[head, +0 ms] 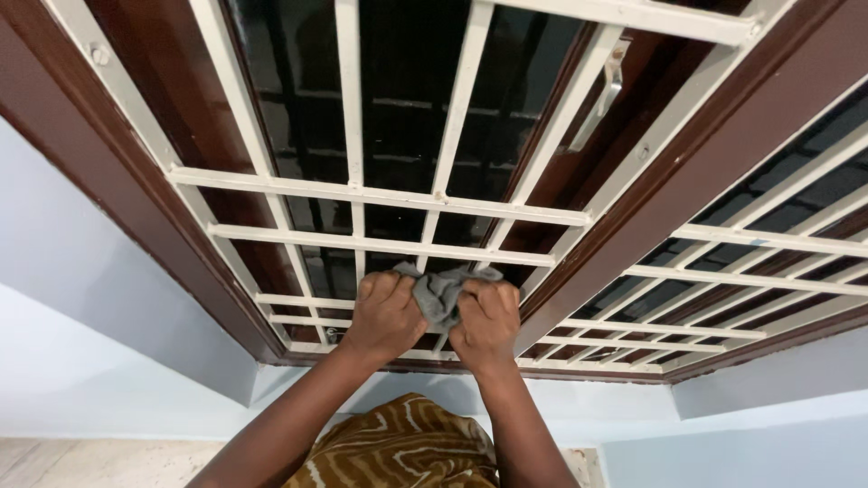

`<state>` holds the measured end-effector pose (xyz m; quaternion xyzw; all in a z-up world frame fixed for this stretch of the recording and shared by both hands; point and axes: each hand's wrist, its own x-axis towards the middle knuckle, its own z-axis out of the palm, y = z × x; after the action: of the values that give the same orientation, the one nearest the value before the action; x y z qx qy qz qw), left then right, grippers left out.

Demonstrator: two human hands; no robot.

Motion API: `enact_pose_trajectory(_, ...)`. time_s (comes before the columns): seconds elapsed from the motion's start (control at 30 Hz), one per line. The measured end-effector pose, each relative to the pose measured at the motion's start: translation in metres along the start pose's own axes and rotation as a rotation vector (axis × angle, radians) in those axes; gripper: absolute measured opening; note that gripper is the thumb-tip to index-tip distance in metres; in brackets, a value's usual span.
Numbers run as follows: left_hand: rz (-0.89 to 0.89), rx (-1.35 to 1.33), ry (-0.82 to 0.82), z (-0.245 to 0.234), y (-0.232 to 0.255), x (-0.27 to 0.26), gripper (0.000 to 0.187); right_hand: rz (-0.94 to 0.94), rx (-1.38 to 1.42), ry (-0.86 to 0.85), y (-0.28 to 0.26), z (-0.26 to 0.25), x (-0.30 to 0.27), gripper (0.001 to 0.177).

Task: The person wipes the horizontal and vertical bars of a window grille by hand using a grey cloth.

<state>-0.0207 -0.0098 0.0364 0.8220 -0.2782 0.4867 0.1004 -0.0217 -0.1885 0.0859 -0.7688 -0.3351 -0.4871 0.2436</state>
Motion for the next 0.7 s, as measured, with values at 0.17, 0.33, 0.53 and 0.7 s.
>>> enact_pose_trajectory(0.17, -0.222, -0.113, 0.113, -0.014, 0.002, 0.011, 0.028, 0.121, 0.025, 0.105, -0.006, 0.001, -0.001, 0.031)
enact_pose_trajectory(0.33, -0.275, -0.157, 0.215, -0.017, 0.005, 0.034, 0.035, 0.021, -0.058, 0.315, 0.001, 0.009, 0.024, 0.018)
enact_pose_trajectory(0.53, -0.188, -0.11, 0.199, 0.004, -0.006, 0.022, 0.038, 0.016, -0.06, 0.302, 0.016, 0.027, 0.009, 0.016)
enact_pose_trajectory(0.7, -0.157, -0.151, 0.117, 0.022, -0.01, -0.004, 0.037, 0.042, 0.018, 0.306, 0.032, 0.038, -0.019, 0.016)
